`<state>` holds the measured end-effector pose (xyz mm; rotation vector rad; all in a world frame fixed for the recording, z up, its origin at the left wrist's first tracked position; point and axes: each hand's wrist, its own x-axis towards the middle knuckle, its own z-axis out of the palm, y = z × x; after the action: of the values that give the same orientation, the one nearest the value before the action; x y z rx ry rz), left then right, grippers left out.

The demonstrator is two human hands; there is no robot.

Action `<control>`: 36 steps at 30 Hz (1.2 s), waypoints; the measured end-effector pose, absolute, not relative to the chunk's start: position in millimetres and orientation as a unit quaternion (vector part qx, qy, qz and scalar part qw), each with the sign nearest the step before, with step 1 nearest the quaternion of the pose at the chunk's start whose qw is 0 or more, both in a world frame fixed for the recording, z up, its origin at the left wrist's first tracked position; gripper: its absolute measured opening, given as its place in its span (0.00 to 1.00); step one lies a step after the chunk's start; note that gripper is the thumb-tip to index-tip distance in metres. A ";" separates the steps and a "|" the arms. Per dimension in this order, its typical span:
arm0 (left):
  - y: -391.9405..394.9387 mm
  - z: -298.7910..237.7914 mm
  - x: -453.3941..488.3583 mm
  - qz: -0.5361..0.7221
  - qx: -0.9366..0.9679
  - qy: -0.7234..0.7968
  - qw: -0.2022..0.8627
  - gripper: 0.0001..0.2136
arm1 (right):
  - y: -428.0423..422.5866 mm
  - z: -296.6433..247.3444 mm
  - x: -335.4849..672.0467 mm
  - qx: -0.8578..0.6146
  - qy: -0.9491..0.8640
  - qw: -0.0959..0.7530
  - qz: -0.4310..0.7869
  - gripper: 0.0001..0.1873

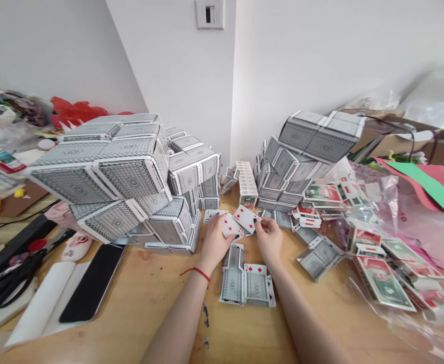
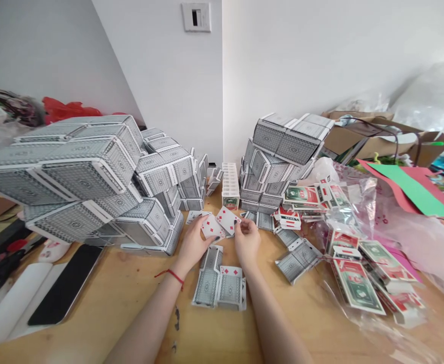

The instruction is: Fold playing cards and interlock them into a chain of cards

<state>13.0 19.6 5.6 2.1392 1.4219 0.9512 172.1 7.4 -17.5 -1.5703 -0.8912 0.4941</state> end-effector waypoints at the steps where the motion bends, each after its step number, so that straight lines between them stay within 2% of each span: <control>1: 19.7 5.5 12.8 0.343 0.765 0.510 0.196 0.27 | 7.4 -17.7 172.3 -0.676 -0.383 0.593 0.214 0.17; 9: 20.5 4.3 11.9 0.329 0.755 0.527 0.210 0.26 | 6.5 -19.8 177.9 -0.679 -0.413 0.568 0.214 0.18; 18: 20.6 5.0 11.7 0.330 0.765 0.516 0.196 0.26 | 3.8 -17.4 184.6 -0.720 -0.387 0.553 0.160 0.20; 24: 20.5 7.5 12.2 0.323 0.768 0.514 0.205 0.24 | 1.7 -9.9 181.4 -0.725 -0.460 0.496 0.127 0.17; 29: 20.7 6.3 12.4 0.328 0.768 0.512 0.201 0.24 | 0.5 -6.9 182.5 -0.738 -0.456 0.490 0.084 0.17; 36: 22.4 3.3 10.6 0.325 0.765 0.519 0.200 0.25 | 0.4 -5.5 180.0 -0.724 -0.502 0.465 0.084 0.18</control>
<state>10.6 22.4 3.3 2.1381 1.4516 0.9098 180.0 0.4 -5.5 -1.7790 -1.2321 0.2064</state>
